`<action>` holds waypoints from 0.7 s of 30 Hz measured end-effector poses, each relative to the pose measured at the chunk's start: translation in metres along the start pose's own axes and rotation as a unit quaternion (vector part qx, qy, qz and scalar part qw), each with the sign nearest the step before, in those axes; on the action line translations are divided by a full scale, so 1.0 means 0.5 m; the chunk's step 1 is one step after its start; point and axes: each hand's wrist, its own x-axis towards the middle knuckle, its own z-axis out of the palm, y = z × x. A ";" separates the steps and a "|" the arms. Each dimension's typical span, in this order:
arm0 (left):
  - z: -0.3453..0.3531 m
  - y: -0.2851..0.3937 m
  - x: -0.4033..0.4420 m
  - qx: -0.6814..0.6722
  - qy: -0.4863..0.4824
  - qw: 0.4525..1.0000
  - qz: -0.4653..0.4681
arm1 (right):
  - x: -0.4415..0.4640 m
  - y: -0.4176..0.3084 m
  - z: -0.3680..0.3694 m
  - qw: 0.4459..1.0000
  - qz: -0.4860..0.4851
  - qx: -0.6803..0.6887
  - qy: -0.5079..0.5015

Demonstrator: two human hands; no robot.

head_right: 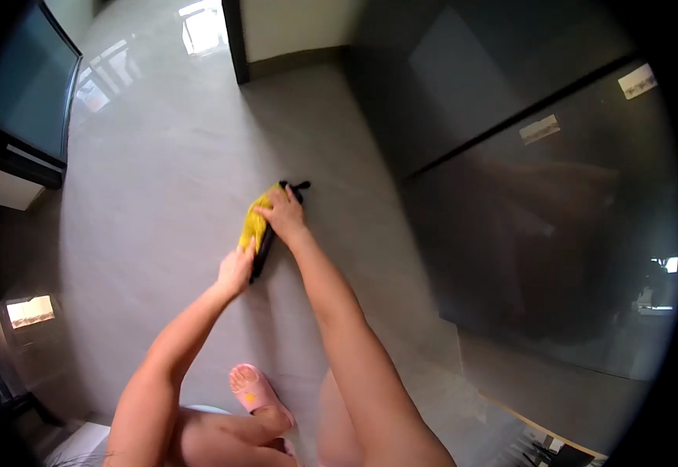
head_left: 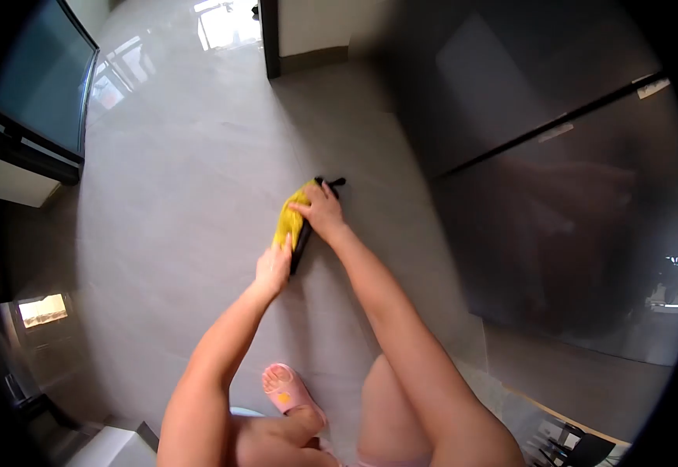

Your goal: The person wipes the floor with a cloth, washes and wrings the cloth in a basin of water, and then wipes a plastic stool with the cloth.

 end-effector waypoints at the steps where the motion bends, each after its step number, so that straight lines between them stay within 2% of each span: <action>1: -0.023 0.023 0.023 0.029 -0.012 0.999 -0.009 | -0.012 0.019 0.002 0.998 0.053 -0.006 0.018; 2: -0.042 0.049 0.038 0.054 -0.021 0.998 -0.019 | -0.038 0.041 -0.015 0.999 0.051 -0.005 0.017; 4: -0.051 0.092 0.031 0.079 -0.011 0.997 0.007 | -0.119 0.078 -0.059 0.992 0.123 0.011 0.019; 9: 0.009 0.215 -0.047 0.129 0.005 0.988 0.088 | -0.379 0.067 -0.130 0.987 0.144 -0.033 0.058; 12: 0.086 0.256 -0.138 0.125 0.035 0.977 0.167 | -0.539 0.003 -0.178 0.979 0.196 -0.049 -0.036; 13: 0.095 0.275 -0.170 0.133 0.014 0.975 0.180 | -0.584 -0.026 -0.209 0.973 0.214 -0.049 -0.070; 14: 0.107 0.300 -0.204 0.139 -0.008 0.972 0.192 | -0.637 -0.051 -0.227 0.963 0.234 -0.055 -0.126; 15: 0.125 0.323 -0.240 0.132 0.016 0.971 0.201 | -0.682 -0.075 -0.240 0.950 0.249 -0.061 -0.178; 18: 0.164 0.355 -0.293 0.123 0.079 0.963 0.225 | -0.785 -0.160 -0.249 0.945 0.257 0.005 -0.203; 20: 0.153 0.349 -0.281 0.136 0.102 0.943 0.285 | -0.799 -0.215 -0.239 0.926 0.308 0.016 -0.217; 21: 0.146 0.341 -0.267 0.136 0.102 0.945 0.278 | -0.788 -0.232 -0.227 0.928 0.301 0.018 -0.219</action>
